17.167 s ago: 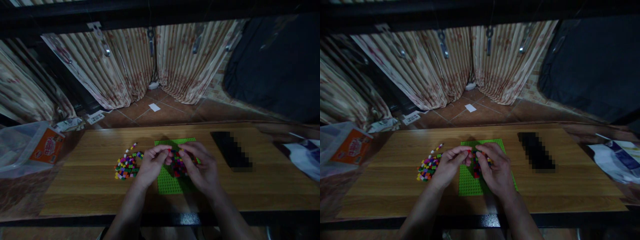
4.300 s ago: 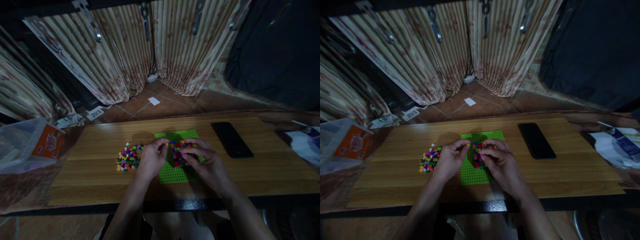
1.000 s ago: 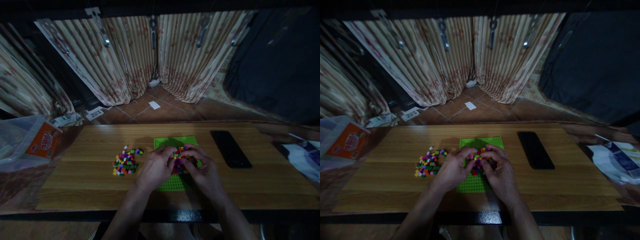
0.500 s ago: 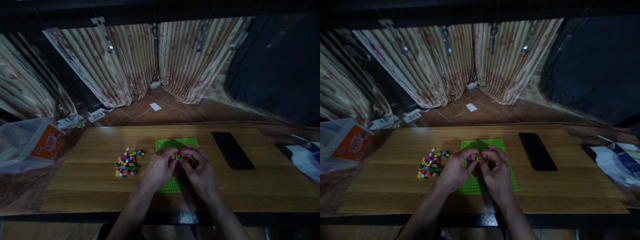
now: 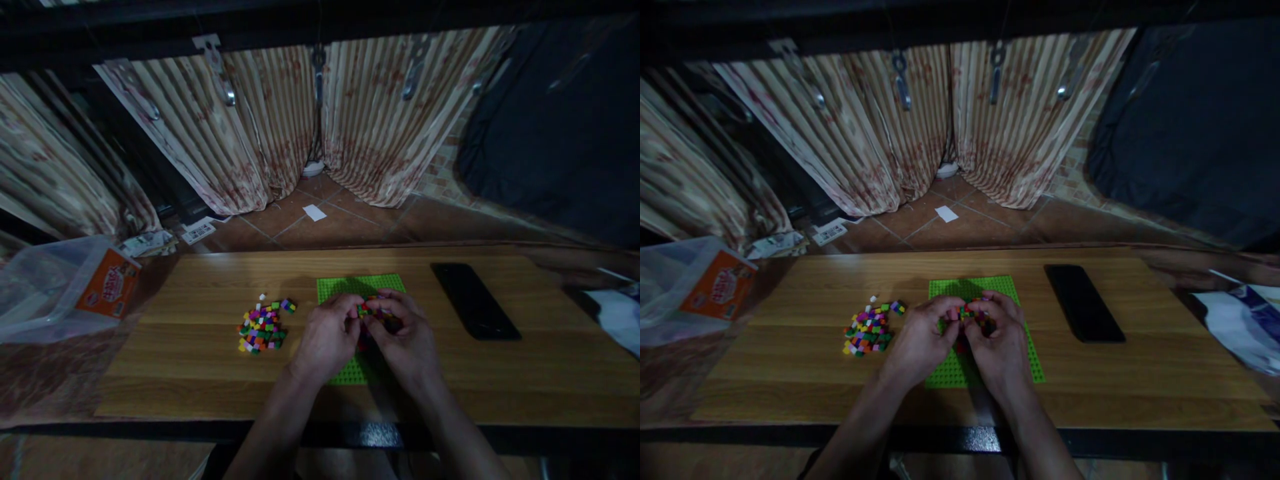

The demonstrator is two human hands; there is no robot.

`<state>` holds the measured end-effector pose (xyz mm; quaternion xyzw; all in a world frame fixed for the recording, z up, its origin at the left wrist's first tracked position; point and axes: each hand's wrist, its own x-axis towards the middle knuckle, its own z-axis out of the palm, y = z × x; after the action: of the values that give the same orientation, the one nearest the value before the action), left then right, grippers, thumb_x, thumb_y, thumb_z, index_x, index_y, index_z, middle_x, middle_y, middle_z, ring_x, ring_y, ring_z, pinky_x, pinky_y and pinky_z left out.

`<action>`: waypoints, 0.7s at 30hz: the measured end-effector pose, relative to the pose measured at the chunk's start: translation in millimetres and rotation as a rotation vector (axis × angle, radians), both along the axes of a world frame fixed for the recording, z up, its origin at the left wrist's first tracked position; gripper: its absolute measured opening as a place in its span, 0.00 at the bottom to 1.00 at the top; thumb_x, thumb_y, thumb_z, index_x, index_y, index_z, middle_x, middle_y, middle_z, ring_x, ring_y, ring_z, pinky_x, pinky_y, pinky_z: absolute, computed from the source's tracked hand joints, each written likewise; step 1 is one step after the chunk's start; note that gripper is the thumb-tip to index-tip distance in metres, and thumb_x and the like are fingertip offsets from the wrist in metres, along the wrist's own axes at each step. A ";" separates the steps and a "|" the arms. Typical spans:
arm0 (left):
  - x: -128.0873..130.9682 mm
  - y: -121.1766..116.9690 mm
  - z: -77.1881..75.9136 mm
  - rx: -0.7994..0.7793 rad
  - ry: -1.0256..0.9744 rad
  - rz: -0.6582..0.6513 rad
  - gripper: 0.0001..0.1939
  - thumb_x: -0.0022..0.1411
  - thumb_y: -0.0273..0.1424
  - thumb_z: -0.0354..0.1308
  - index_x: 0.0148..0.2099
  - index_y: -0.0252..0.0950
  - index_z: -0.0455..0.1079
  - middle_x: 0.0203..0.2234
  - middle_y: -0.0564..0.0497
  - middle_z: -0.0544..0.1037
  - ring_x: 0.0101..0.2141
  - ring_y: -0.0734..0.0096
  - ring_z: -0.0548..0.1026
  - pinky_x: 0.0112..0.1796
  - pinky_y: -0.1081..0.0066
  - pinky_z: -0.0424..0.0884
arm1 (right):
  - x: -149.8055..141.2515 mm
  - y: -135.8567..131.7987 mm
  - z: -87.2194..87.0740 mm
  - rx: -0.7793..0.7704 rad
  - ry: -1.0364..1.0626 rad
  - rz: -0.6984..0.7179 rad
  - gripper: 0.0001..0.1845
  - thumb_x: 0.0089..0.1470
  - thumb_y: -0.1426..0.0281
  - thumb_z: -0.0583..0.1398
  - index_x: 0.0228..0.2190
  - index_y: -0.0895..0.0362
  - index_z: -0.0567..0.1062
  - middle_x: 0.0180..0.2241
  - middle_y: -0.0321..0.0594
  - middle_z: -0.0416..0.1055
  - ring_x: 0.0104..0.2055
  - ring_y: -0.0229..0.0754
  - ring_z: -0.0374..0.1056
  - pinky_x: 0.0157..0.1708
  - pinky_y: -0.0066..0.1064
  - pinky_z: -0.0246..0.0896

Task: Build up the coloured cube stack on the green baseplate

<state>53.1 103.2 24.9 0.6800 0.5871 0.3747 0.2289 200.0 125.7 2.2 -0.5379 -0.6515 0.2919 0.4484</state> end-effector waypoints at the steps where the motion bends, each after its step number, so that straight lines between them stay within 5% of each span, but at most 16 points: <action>1: 0.2 -0.1 0.2 -0.002 -0.006 -0.001 0.15 0.58 0.18 0.56 0.45 0.37 0.73 0.31 0.53 0.78 0.33 0.71 0.76 0.39 0.71 0.73 | 0.1 -0.1 -0.2 0.000 0.004 0.001 0.08 0.50 0.64 0.64 0.33 0.51 0.81 0.48 0.46 0.73 0.53 0.54 0.68 0.57 0.52 0.59; 21: 4.5 -0.8 -5.3 0.004 -0.019 -0.023 0.16 0.56 0.18 0.54 0.44 0.38 0.73 0.31 0.52 0.76 0.33 0.69 0.75 0.41 0.69 0.74 | 3.0 3.9 -2.7 -0.101 -0.028 -0.020 0.10 0.46 0.64 0.62 0.33 0.50 0.82 0.49 0.43 0.72 0.54 0.56 0.68 0.56 0.55 0.59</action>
<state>57.7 102.4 19.6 0.6834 0.5765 0.3798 0.2374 202.9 129.6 -0.5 -0.5703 -0.6366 0.3125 0.4145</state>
